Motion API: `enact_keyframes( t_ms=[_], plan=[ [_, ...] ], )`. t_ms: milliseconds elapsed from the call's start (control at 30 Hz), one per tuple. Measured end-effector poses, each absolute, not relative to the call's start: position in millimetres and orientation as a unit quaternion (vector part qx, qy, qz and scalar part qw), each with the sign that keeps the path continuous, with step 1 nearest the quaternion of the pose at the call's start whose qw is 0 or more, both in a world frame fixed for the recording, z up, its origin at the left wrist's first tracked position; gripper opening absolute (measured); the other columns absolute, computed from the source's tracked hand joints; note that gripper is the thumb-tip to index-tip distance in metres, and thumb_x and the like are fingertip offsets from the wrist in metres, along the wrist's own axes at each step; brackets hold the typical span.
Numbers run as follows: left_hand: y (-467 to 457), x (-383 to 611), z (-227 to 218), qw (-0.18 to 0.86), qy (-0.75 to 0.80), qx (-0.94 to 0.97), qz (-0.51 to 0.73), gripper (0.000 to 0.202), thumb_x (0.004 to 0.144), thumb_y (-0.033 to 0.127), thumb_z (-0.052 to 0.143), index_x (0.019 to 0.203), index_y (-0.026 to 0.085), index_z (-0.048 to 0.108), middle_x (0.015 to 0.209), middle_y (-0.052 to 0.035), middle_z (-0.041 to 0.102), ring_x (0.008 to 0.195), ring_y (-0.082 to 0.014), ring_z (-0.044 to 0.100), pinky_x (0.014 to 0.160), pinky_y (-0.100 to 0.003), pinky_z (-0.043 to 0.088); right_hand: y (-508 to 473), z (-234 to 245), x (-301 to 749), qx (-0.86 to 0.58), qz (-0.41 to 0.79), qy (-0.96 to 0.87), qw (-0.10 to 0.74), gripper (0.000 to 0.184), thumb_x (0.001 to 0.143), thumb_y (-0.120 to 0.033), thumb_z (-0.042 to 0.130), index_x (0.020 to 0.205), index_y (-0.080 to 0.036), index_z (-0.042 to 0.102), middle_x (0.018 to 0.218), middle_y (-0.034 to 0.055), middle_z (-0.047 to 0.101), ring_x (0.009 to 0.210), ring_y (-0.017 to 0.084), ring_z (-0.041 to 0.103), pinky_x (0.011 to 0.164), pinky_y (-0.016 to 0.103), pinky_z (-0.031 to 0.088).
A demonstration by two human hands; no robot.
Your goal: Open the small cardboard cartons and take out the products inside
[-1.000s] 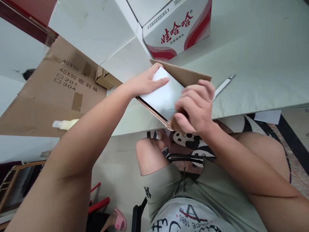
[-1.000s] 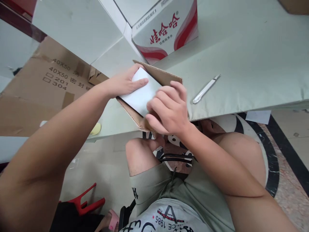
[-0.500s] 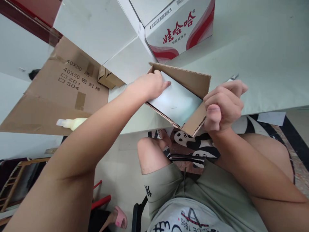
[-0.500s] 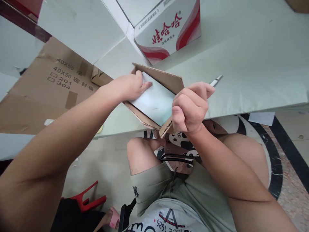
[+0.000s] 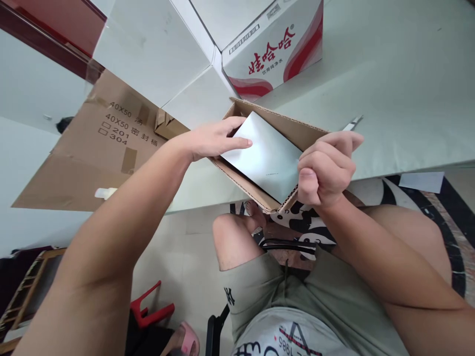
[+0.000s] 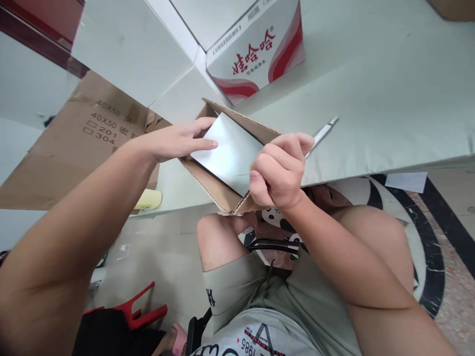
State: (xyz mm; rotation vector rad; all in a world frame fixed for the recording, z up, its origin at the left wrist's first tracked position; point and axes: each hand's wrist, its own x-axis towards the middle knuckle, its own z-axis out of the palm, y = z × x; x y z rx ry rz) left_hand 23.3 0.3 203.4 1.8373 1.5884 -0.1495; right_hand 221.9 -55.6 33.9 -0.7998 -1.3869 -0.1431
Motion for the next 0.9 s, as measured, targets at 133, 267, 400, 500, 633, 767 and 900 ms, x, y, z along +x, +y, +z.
enact_keyframes(
  t_ms=[133, 267, 400, 500, 633, 767, 900],
  plan=[
    [3.4, 10.4, 201.8, 0.404, 0.579, 0.704, -0.079, 0.090, 0.078, 0.055, 0.077, 0.161, 0.040, 0.047, 0.163, -0.0055, 0.055, 0.157, -0.0417, 0.043, 0.121, -0.052, 0.048, -55.4, 32.1, 221.5, -0.319, -0.066, -0.622, 0.712, 0.051, 0.110, -0.042, 0.027, 0.067, -0.021, 0.046, 0.064, 0.0019, 0.042, 0.079, 0.019, 0.043, 0.091, 0.045, 0.029],
    [5.9, -3.2, 188.8, 0.507, 0.564, 0.649, -0.062, 0.111, 0.079, 0.061, 0.078, 0.171, 0.045, 0.019, 0.174, -0.0047, 0.044, 0.156, -0.0362, 0.049, 0.122, -0.050, 0.048, -54.6, 34.7, 219.3, -0.312, -0.076, -0.619, 0.717, 0.049, 0.110, -0.039, 0.027, 0.067, -0.021, 0.041, 0.064, 0.0016, 0.042, 0.078, 0.018, 0.042, 0.087, 0.043, 0.029],
    [12.1, -4.8, 171.5, 0.512, 0.620, 0.595, -0.003, 0.091, 0.086, 0.072, 0.067, 0.166, 0.041, 0.037, 0.165, -0.0072, 0.057, 0.151, -0.0342, 0.057, 0.120, -0.050, 0.050, -55.1, 34.7, 217.5, -0.348, -0.083, -0.622, 0.696, 0.055, 0.111, -0.045, 0.021, 0.066, -0.021, 0.041, 0.063, 0.0026, 0.040, 0.078, 0.019, 0.042, 0.088, 0.043, 0.031],
    [17.8, 5.4, 160.3, 0.498, 0.680, 0.537, 0.034, 0.081, 0.082, 0.083, 0.060, 0.138, 0.027, 0.072, 0.137, -0.0180, 0.076, 0.134, -0.0415, 0.069, 0.112, -0.055, 0.056, -54.7, 29.8, 217.5, -0.373, -0.072, -0.623, 0.684, 0.059, 0.109, -0.050, 0.017, 0.064, -0.021, 0.040, 0.062, 0.0039, 0.038, 0.078, 0.020, 0.043, 0.089, 0.045, 0.032],
    [19.1, 27.0, 158.2, 0.479, 0.718, 0.503, 0.044, 0.073, 0.075, 0.081, 0.068, 0.117, 0.023, 0.082, 0.111, -0.0212, 0.082, 0.119, -0.0464, 0.076, 0.102, -0.060, 0.060, -51.4, 23.1, 218.0, -0.399, -0.007, -0.626, 0.670, 0.064, 0.108, -0.057, 0.013, 0.063, -0.022, 0.041, 0.064, 0.0059, 0.038, 0.084, 0.023, 0.046, 0.089, 0.047, 0.033],
    [12.8, 41.6, 168.3, 0.396, 0.736, 0.543, 0.085, 0.071, 0.075, 0.082, 0.067, 0.115, 0.025, 0.082, 0.102, -0.0168, 0.083, 0.116, -0.0454, 0.077, 0.097, -0.059, 0.062, -50.0, 24.3, 216.0, -0.340, 0.012, -0.626, 0.702, 0.055, 0.108, -0.052, 0.021, 0.067, -0.023, 0.044, 0.067, 0.0061, 0.043, 0.086, 0.024, 0.046, 0.086, 0.046, 0.032],
    [3.6, 54.3, 180.4, 0.360, 0.712, 0.596, 0.084, 0.068, 0.080, 0.082, 0.059, 0.114, 0.028, 0.082, 0.098, -0.0117, 0.083, 0.113, -0.0404, 0.078, 0.093, -0.054, 0.063, -52.5, 26.5, 210.1, -0.361, -0.027, -0.608, 0.707, 0.058, 0.108, -0.052, 0.017, 0.064, -0.022, 0.040, 0.062, 0.0058, 0.045, 0.080, 0.023, 0.049, 0.080, 0.045, 0.034]
  ],
)
